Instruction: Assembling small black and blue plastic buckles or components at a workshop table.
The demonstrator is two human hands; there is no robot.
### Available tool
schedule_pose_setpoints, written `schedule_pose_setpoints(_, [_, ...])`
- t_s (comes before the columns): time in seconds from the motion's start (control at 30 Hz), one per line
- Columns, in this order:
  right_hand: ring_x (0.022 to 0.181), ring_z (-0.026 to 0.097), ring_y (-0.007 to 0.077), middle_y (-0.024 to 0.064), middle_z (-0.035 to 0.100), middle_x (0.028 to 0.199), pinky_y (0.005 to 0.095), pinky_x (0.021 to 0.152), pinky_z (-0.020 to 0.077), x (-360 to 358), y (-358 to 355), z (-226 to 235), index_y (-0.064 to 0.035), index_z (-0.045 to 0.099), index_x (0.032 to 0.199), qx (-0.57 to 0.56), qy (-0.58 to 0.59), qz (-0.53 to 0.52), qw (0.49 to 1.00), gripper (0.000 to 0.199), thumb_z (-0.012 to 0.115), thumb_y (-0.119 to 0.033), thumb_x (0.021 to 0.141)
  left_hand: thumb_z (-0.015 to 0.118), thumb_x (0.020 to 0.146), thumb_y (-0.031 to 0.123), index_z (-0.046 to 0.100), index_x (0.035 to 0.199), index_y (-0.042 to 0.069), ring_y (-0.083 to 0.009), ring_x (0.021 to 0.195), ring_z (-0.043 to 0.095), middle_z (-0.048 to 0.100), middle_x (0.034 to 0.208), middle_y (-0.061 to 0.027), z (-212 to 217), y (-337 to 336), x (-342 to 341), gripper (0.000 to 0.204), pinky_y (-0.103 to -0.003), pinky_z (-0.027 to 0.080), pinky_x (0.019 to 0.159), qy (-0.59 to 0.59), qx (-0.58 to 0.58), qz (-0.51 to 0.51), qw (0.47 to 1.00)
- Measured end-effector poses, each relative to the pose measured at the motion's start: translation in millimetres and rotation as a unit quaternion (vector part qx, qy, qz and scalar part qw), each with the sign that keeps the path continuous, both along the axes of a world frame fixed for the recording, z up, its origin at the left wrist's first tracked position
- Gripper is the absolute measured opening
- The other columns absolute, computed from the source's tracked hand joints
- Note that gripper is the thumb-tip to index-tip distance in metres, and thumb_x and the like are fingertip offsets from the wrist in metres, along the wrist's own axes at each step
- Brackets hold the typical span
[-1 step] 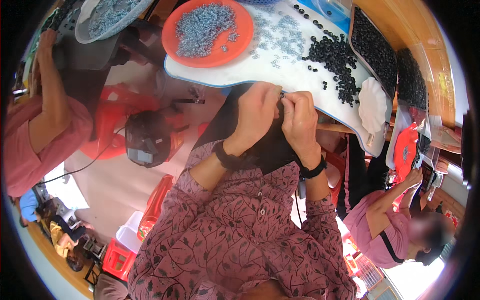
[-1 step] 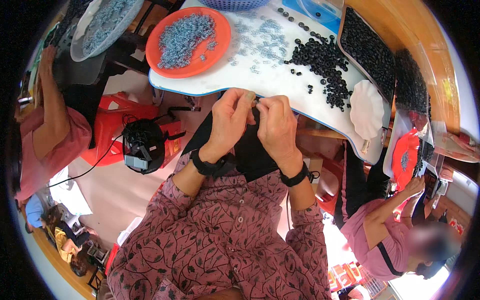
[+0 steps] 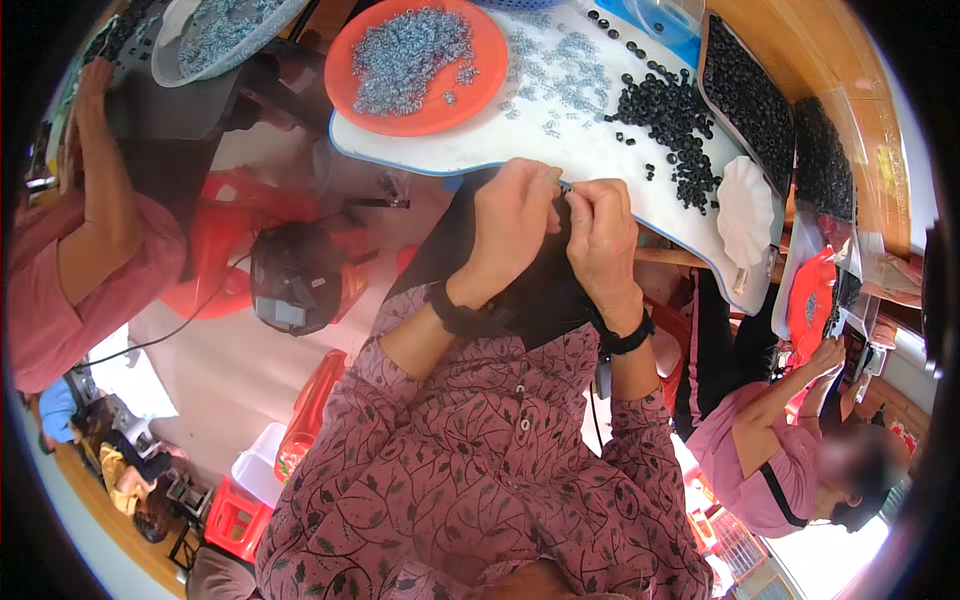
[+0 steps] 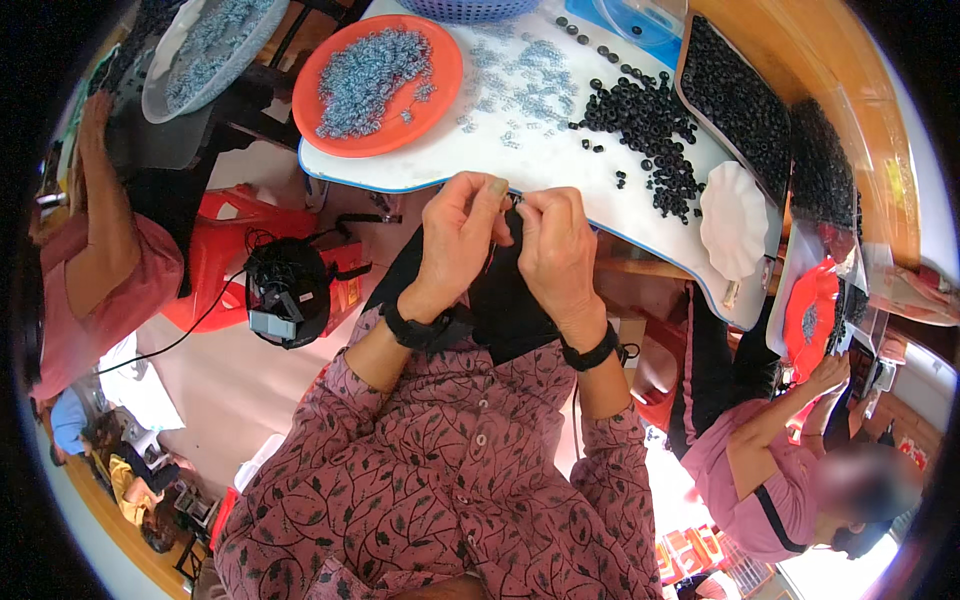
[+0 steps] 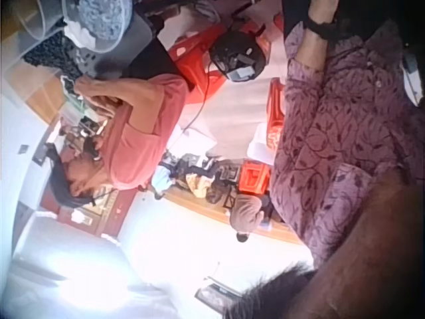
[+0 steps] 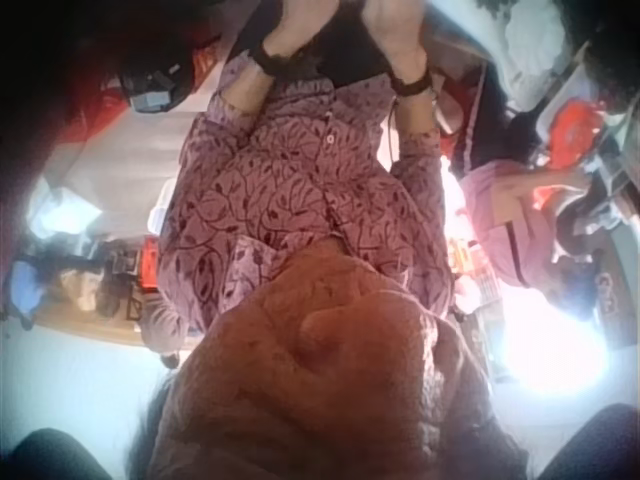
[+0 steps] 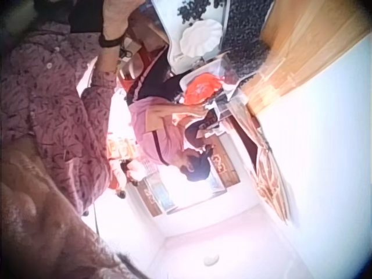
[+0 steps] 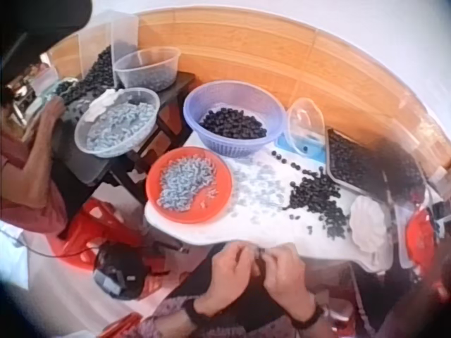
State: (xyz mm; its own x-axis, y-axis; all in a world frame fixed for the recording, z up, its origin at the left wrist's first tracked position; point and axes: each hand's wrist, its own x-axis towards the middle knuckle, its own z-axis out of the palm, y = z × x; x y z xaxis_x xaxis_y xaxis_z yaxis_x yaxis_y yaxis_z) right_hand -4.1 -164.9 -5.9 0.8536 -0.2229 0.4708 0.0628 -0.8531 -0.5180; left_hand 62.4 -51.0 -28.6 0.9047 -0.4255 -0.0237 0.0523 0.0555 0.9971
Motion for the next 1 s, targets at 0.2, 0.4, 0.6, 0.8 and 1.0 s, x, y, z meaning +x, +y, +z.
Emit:
schedule_pose_setpoints(0.2, [0.074,0.060,0.0327,0.0144,0.058,0.085,0.0396,0.064,0.0478,24,-20,-19,-0.0012,0.058,0.091,0.042,-0.005,-0.076,0.996,0.009,0.064,0.000,0.085,0.061,0.095,0.012,0.063,0.095,-0.004,-0.0095,0.058,0.063,0.066,0.080,-0.0061,3,-11,26,0.016,-0.025,0.052,0.053,0.006,0.035,0.045,0.998])
schedule_pose_setpoints(0.4, [0.071,0.062,0.0294,0.0130,0.059,0.084,0.0374,0.061,0.0492,33,-21,-26,-0.0017,0.060,0.092,0.067,0.021,-0.109,0.992,0.011,0.067,-0.001,0.083,0.066,0.089,0.005,0.068,0.091,-0.005,-0.0128,0.057,0.063,0.066,0.080,-0.0114,-15,-20,39,0.011,-0.028,0.049,0.052,-0.192,0.109,0.107,0.969])
schedule_pose_setpoints(0.6, [0.069,0.063,0.0270,0.0130,0.060,0.085,0.0353,0.061,0.0498,30,-22,-28,-0.0009,0.062,0.094,0.097,0.006,-0.109,0.989,0.013,0.068,0.000,0.082,0.065,0.088,0.002,0.069,0.099,-0.003,-0.0127,0.061,0.064,0.065,0.088,-0.0110,-10,-12,42,0.013,-0.026,0.051,0.057,-0.268,0.122,0.102,0.950])
schedule_pose_setpoints(0.8, [0.069,0.061,0.0242,0.0128,0.060,0.085,0.0327,0.061,0.0491,22,-25,-29,0.0000,0.062,0.093,0.091,-0.032,-0.096,0.991,0.011,0.066,0.002,0.083,0.057,0.094,0.003,0.060,0.117,-0.007,-0.0163,0.071,0.065,0.065,0.097,-0.0131,117,46,18,0.026,-0.027,0.055,0.064,-0.086,-0.164,-0.102,0.977])
schedule_pose_setpoints(1.0, [0.072,0.060,0.0191,0.0116,0.061,0.087,0.0281,0.063,0.0485,-2,-26,-6,0.0016,0.063,0.096,0.115,-0.094,-0.108,0.983,0.014,0.065,0.005,0.083,0.053,0.097,0.031,0.035,0.141,-0.002,-0.0166,0.078,0.058,0.054,0.121,-0.0186,188,80,3,0.058,-0.028,0.049,0.065,-0.207,-0.266,-0.072,0.939])
